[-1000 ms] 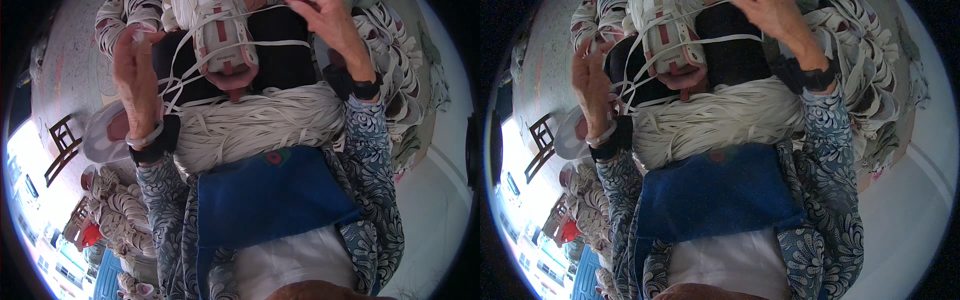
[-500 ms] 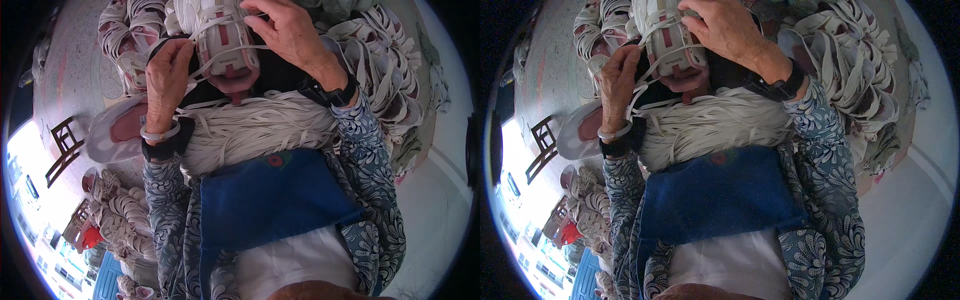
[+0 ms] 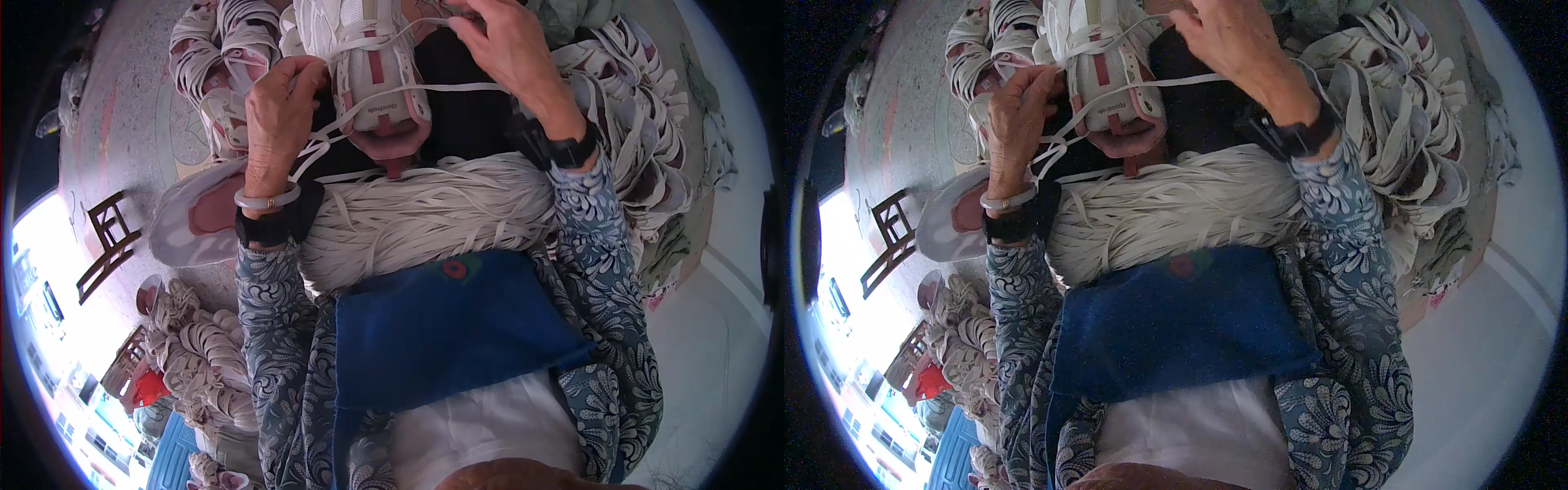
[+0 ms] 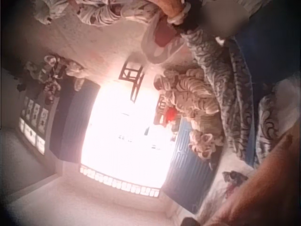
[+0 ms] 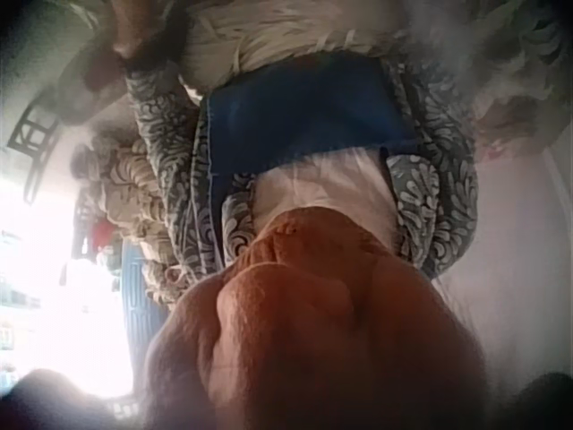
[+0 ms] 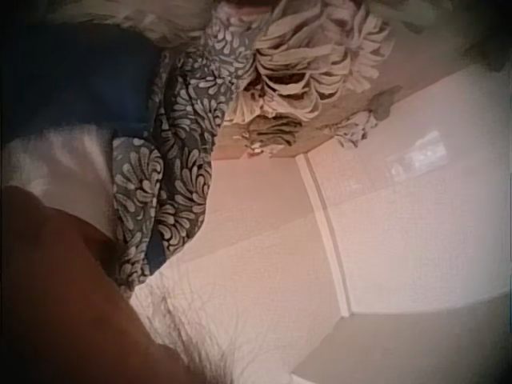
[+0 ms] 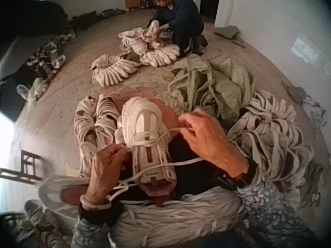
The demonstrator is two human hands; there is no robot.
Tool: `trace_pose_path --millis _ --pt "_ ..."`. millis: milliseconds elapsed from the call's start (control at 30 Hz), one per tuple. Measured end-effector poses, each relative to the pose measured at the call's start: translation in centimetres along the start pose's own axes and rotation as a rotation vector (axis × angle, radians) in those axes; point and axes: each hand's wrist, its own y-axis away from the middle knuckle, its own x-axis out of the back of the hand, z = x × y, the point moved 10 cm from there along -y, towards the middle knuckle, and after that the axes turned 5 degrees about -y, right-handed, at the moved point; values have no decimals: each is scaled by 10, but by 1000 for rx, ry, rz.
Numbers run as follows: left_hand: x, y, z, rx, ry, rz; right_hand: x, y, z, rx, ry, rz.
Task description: The person sits on the floor and laces a white and pink sneaker by hand, threading white shoelaces through the eyelets and pulling them tight. They repeat the lacing process on the same shoe multiple times, adjusting the laces and tightening them repeatedly.
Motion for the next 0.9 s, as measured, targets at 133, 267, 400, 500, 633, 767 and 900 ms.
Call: trace_pose_path --millis 133,267,400,500,633,767,900 --pt "5 -7 1 -87 -81 50 -24 24 -32 160 -216 -190" --pt "0 -16 -13 -40 157 37 -46 33 -62 250 -145 -179" --pt "-4 -21 -8 -77 120 -2 -72 29 -66 302 60 -232" --pt "-5 -20 1 -109 71 -17 -74 28 -69 352 61 -243" --pt "6 -15 27 -318 -165 118 -52 26 -61 300 -103 -224" --pt "0 -13 51 -526 -343 184 -33 26 -19 145 -60 -275" --pt "-3 -26 20 -233 -92 57 -26 38 15 -90 25 -420"
